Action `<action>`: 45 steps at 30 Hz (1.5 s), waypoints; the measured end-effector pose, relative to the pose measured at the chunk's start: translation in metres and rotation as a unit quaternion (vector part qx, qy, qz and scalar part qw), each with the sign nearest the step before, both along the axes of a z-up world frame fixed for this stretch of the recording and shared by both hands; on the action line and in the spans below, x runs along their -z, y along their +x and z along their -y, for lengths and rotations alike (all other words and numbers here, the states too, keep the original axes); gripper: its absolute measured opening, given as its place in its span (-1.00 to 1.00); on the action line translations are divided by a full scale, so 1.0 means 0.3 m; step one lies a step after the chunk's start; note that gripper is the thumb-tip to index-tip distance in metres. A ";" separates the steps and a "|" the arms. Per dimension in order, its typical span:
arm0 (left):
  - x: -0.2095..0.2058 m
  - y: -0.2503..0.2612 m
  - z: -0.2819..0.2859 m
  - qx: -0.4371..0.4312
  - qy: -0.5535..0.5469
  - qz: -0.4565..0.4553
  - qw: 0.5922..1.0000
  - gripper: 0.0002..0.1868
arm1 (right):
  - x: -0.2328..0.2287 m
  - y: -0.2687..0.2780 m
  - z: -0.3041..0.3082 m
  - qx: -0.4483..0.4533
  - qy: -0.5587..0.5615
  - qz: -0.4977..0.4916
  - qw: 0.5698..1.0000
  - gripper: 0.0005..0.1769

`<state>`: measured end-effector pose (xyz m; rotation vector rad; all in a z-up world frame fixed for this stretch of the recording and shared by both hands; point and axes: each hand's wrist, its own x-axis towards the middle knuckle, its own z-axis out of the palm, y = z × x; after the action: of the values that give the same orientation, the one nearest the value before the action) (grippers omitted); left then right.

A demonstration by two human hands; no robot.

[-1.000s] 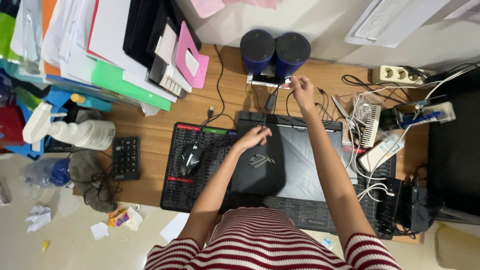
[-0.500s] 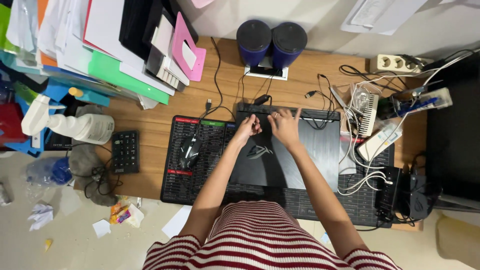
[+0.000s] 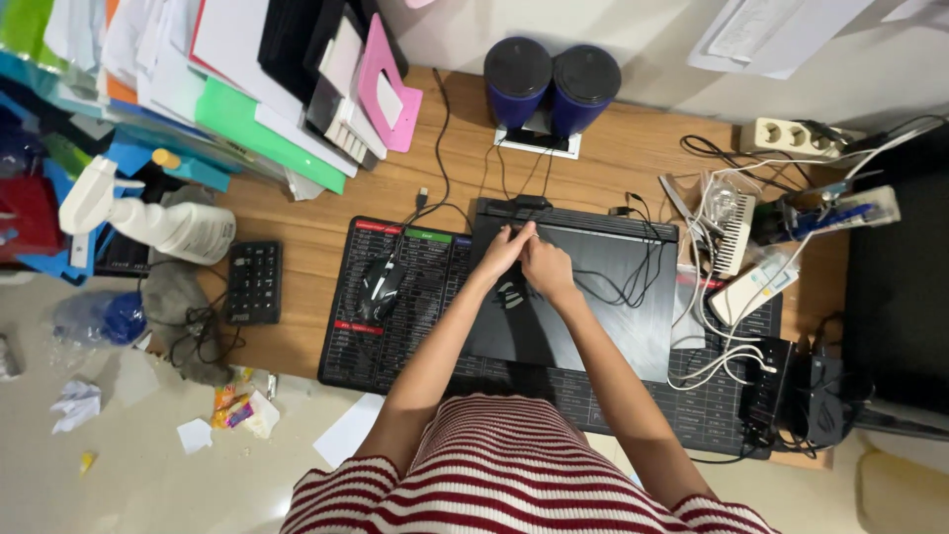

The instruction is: Organizing and taping electronic cables to a desk and laptop.

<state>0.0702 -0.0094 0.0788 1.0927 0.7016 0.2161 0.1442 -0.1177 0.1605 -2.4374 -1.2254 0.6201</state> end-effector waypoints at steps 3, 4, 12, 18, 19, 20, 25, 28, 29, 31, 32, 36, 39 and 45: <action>0.083 0.011 0.013 -0.044 0.144 -0.057 0.987 -0.52 | -0.005 -0.042 0.010 -0.038 0.062 -0.026 0.997 -0.55; 0.091 0.006 0.020 -0.050 0.143 -0.060 0.987 -0.52 | -0.043 -0.070 0.014 -0.044 0.061 -0.029 0.997 -0.55; 0.311 -0.112 0.127 -0.127 0.197 -0.111 0.966 -0.33 | 0.128 -0.226 0.107 0.048 0.111 -0.036 0.992 -0.25; 0.421 -0.321 0.266 -0.113 0.205 -0.036 0.972 -0.48 | -0.033 -0.438 0.143 -0.009 0.125 0.158 0.979 -0.14; 0.386 -0.370 0.276 -0.121 0.205 -0.039 0.971 -0.48 | -0.043 -0.472 0.154 -0.017 0.126 0.156 0.980 -0.14; 0.351 -0.418 0.281 -0.143 0.148 -0.023 0.978 -0.51 | -0.054 -0.506 0.160 -0.031 0.136 0.079 0.987 -0.16; 0.238 -0.735 0.318 -0.237 -0.006 0.001 0.972 -0.62 | -0.134 -0.704 0.202 -0.111 0.123 -0.058 0.984 -0.30; 0.195 -0.953 0.396 -0.285 -0.033 0.043 0.957 -0.72 | -0.188 -0.847 0.254 -0.142 0.126 -0.178 0.965 -0.34; 0.185 -1.019 0.432 -0.308 -0.042 0.023 0.950 -0.72 | -0.178 -0.896 0.278 -0.170 0.150 -0.204 0.952 -0.36; 0.153 -1.151 0.509 -0.344 -0.051 0.001 0.937 -0.72 | -0.176 -0.997 0.323 -0.209 0.169 -0.237 0.934 -0.38; 0.134 -1.224 0.555 -0.365 -0.068 0.001 0.928 -0.72 | -0.179 -1.053 0.348 -0.224 0.179 -0.251 0.925 -0.41; 0.078 -1.486 0.749 -0.449 -0.061 0.005 0.892 -0.70 | -0.105 -1.272 0.438 -0.298 0.167 -0.285 0.896 -0.46; 0.065 -1.697 0.883 -0.493 -0.036 -0.016 0.869 -0.71 | -0.134 -1.443 0.474 -0.395 0.164 -0.262 0.865 -0.45; -0.046 -2.061 1.092 -0.613 -0.071 -0.057 0.785 -0.71 | -0.093 -1.726 0.571 -0.510 0.010 -0.321 0.798 -0.49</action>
<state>-0.5482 -0.3370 0.0926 0.3475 1.4507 1.1976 -0.3737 -0.2889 0.1883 -1.1157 -2.0701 1.5101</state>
